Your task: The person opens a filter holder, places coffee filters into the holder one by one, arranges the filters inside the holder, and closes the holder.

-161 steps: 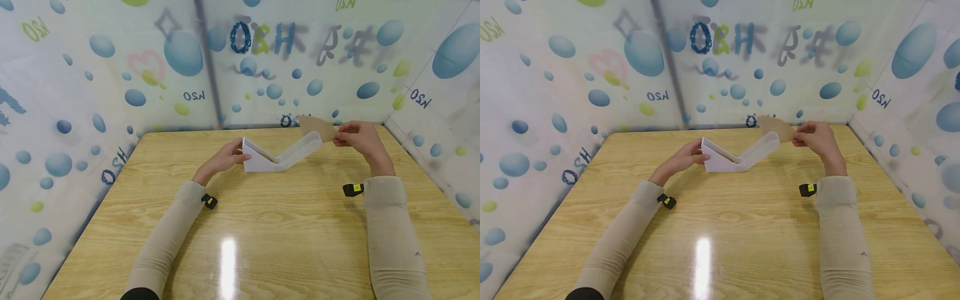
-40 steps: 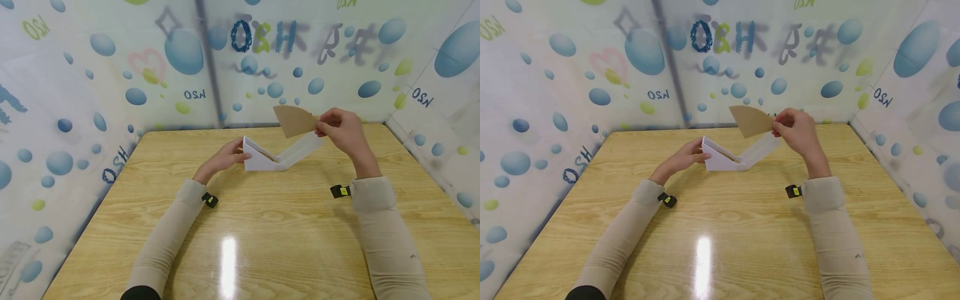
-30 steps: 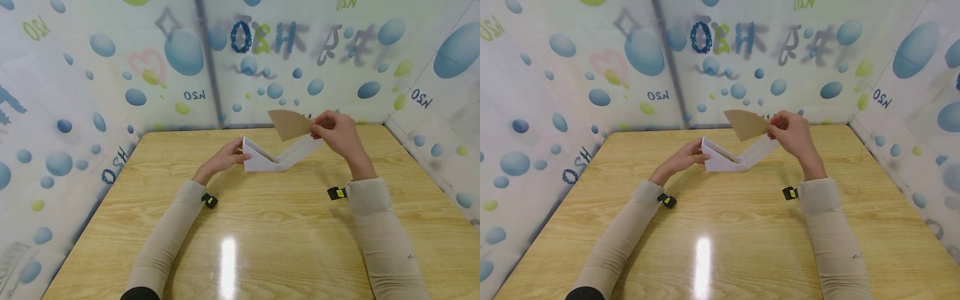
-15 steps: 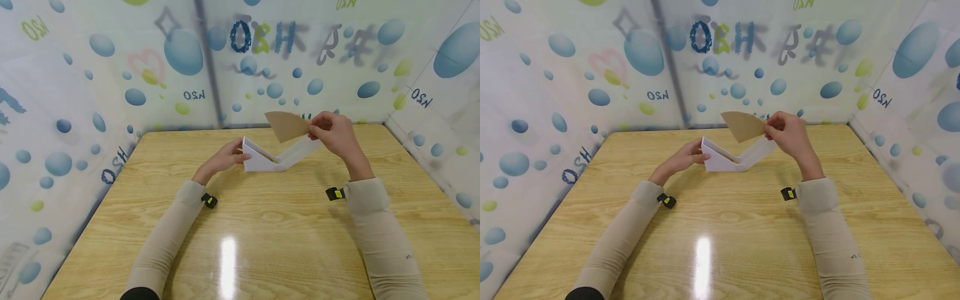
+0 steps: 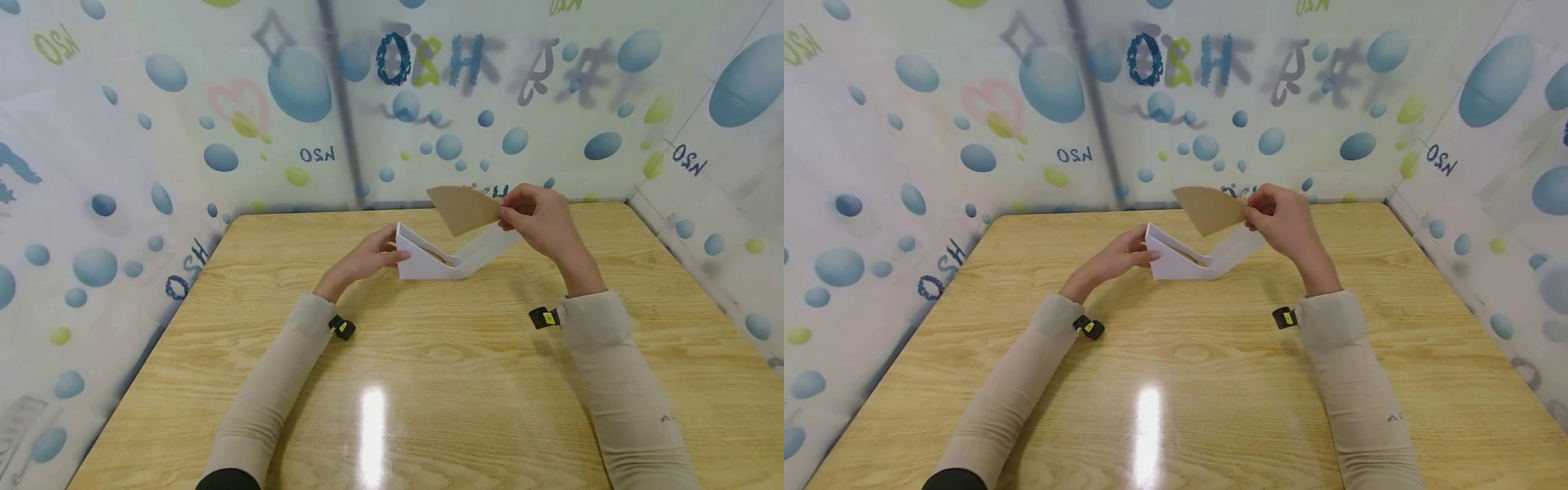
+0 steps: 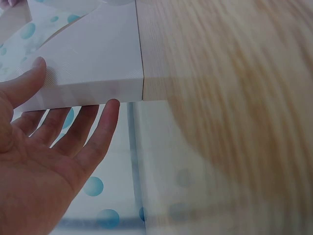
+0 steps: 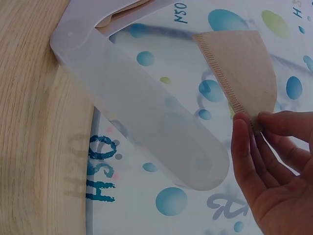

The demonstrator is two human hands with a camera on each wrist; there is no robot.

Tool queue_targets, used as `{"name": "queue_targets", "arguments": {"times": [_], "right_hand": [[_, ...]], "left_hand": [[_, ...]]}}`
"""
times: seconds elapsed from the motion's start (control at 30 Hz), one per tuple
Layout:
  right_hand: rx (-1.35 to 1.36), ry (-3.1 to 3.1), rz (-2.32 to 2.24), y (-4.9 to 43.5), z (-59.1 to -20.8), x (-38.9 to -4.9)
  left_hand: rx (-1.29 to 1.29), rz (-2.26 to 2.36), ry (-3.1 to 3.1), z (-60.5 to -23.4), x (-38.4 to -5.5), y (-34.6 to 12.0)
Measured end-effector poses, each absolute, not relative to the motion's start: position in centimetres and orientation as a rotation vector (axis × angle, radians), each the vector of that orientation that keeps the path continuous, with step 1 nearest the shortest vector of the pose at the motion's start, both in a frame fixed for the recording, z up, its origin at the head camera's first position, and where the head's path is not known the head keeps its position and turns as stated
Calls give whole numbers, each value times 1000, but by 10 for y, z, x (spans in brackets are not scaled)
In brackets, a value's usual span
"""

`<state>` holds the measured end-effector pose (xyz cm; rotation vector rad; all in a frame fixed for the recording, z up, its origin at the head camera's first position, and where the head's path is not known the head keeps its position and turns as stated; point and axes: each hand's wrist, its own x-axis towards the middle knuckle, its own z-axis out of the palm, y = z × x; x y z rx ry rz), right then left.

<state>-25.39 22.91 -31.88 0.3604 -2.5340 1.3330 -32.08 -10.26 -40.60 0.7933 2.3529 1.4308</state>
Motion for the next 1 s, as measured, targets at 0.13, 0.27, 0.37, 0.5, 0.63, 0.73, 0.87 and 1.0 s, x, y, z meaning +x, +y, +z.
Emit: {"name": "queue_targets", "arguments": {"times": [0.13, 0.27, 0.37, 0.5, 0.63, 0.73, 0.87, 1.0], "right_hand": [[363, -2528, 1324, 227, -319, -253], [378, -2536, 1308, 225, -321, -254], [390, -2538, 1298, 224, -321, -255], [402, -2534, 1295, 221, -322, -255], [406, -2550, 1278, 218, -322, -255], [406, -2562, 1256, 216, -323, -254], [410, -2559, 1240, 214, -324, -255], [425, -2549, 1237, 212, -327, -257]], "left_hand": [[788, 1428, 2356, -406, -321, -102], [786, 1431, 2350, -406, -321, -102], [788, 1433, 2346, -406, -322, -102], [790, 1429, 2351, -407, -322, -102], [788, 1428, 2355, -406, -322, -102], [789, 1429, 2356, -406, -321, -102], [786, 1429, 2357, -405, -320, -102], [788, 1427, 2356, -406, -321, -102]]}}
